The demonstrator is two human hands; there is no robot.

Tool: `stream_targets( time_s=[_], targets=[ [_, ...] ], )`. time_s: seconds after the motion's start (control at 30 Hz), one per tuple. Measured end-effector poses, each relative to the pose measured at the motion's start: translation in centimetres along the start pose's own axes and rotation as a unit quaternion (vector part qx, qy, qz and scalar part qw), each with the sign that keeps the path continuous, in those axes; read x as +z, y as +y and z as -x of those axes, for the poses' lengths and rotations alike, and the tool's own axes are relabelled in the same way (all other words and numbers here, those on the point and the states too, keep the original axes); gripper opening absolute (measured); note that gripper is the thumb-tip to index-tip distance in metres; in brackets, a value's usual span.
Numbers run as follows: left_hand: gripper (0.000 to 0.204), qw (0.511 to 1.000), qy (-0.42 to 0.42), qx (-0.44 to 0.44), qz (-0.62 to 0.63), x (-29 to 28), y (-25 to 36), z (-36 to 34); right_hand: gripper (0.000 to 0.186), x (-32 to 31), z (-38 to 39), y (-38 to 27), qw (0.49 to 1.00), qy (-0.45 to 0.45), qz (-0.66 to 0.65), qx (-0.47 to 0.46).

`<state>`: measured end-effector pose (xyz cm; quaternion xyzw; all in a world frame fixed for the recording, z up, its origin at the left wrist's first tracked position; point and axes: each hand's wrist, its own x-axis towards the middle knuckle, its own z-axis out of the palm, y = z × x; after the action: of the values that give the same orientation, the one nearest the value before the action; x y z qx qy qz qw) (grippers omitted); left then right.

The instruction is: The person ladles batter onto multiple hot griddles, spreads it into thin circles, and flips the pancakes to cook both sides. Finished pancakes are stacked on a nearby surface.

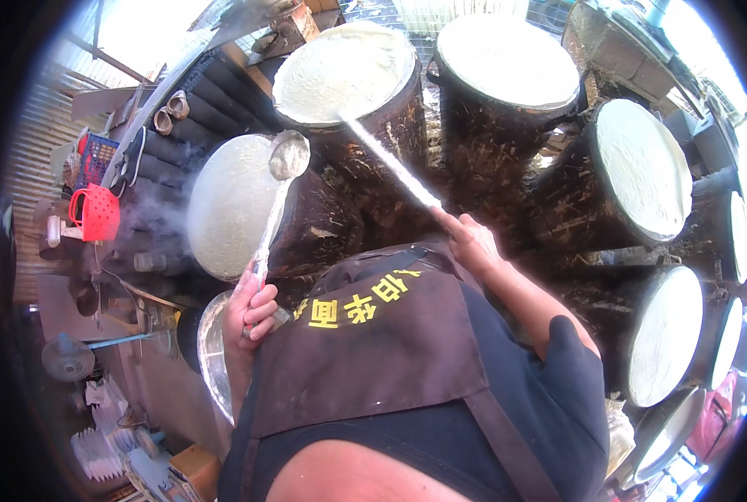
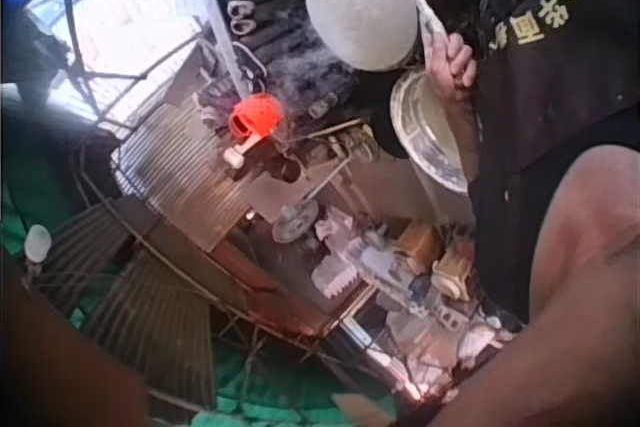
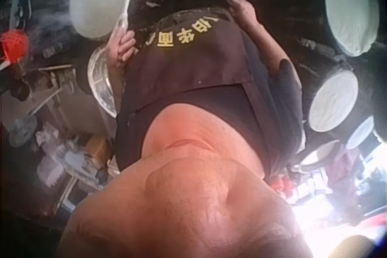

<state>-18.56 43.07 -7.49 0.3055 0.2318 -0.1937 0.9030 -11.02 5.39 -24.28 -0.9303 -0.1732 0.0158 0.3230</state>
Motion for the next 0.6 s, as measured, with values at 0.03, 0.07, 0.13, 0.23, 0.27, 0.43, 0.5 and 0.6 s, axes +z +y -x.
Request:
stream_targets(
  time_s=[0.03,0.07,0.13,0.23,0.27,0.43,0.5,0.6],
  targets=[
    [0.044,1.0,-0.001,0.004,-0.002,-0.4,0.0,0.6,0.063,0.5,0.5,0.2,0.999,0.014,-0.043,-0.026],
    [0.044,1.0,-0.002,0.007,-0.003,-0.7,0.0,1.0,0.056,0.9,0.3,-0.4,0.988,0.094,-0.071,-0.104],
    [0.044,1.0,-0.003,0.012,-0.003,-1.3,-0.1,1.8,0.053,0.5,-0.2,-1.3,0.949,-0.004,-0.306,0.079],
    [0.044,1.0,0.0,0.013,0.006,-2.1,-0.5,2.5,0.049,0.8,-3.3,-2.2,0.784,-0.055,-0.577,0.223],
    [0.043,1.0,0.008,0.008,0.002,-2.2,-0.5,2.6,0.047,1.9,-4.2,-0.9,0.749,-0.055,-0.619,0.232],
    [0.043,0.999,-0.022,-0.025,-0.014,-3.3,-0.7,3.5,0.045,3.4,-7.0,0.6,0.677,-0.025,-0.693,0.247],
    [0.043,0.998,-0.035,-0.033,-0.037,-4.2,-0.5,3.8,0.046,3.9,-9.1,1.4,0.688,0.008,-0.677,0.261],
    [0.04,0.998,-0.043,-0.05,0.02,-5.0,-0.6,4.7,0.052,2.6,-12.0,0.8,0.781,0.037,-0.564,0.267]
  ],
)
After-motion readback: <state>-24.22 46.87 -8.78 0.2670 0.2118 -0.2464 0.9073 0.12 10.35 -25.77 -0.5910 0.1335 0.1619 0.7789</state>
